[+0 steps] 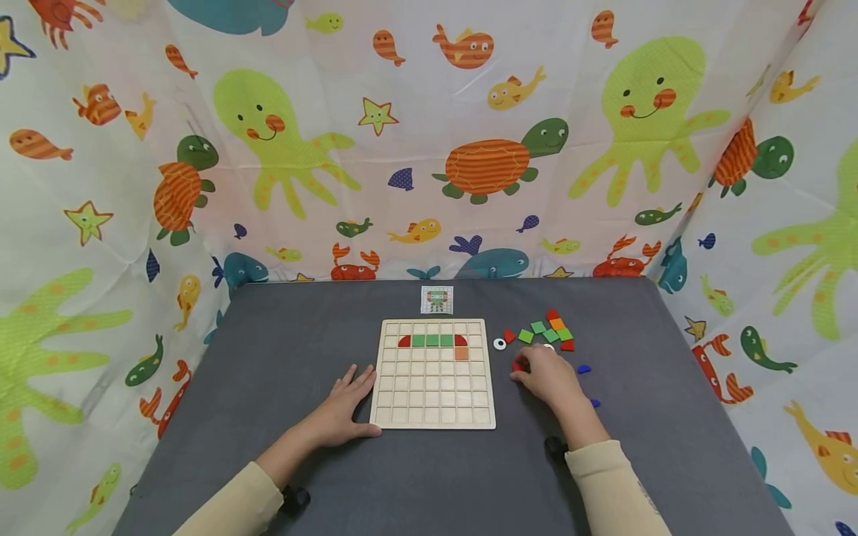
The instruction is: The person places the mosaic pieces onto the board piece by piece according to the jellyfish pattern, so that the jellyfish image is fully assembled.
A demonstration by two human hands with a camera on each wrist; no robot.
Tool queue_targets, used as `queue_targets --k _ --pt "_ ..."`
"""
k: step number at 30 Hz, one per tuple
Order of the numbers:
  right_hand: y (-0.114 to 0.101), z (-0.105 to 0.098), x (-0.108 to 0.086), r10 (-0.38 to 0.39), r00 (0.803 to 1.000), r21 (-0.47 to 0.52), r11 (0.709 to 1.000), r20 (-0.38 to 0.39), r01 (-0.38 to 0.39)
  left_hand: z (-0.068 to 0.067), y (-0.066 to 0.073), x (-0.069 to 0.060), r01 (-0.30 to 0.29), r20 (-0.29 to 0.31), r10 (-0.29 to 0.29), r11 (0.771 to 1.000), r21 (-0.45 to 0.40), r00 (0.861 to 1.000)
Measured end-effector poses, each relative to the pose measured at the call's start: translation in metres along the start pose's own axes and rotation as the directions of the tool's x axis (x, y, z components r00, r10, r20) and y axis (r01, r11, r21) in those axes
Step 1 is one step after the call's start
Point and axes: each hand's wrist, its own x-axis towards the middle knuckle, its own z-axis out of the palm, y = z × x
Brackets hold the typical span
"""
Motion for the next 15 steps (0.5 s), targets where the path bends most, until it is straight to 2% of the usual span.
queue_targets --k 3,6,10,15 --pt "0.0001 0.0004 0.002 -0.039 0.999 -0.01 0.999 0.01 0.039 0.0004 0.0 0.0004 -0.001 0.001 0.001 1.0 -0.001 1.0" --pt "0.0003 -0.0008 0.0029 -0.109 0.994 -0.011 0.994 0.018 0.109 0.0006 0.0 0.0007 -0.001 0.004 0.001 1.0 0.0 1.0" --pt "0.0022 -0.0034 0.0033 -0.207 0.978 -0.036 0.978 0.017 0.207 0.0 0.0006 0.0003 0.0 0.009 0.0 1.0 -0.001 1.0" --pt "0.0046 -0.0059 0.0043 -0.264 0.964 -0.079 0.961 0.025 0.265 -0.0008 0.0004 -0.0013 -0.006 0.006 0.006 1.0 -0.015 1.0"
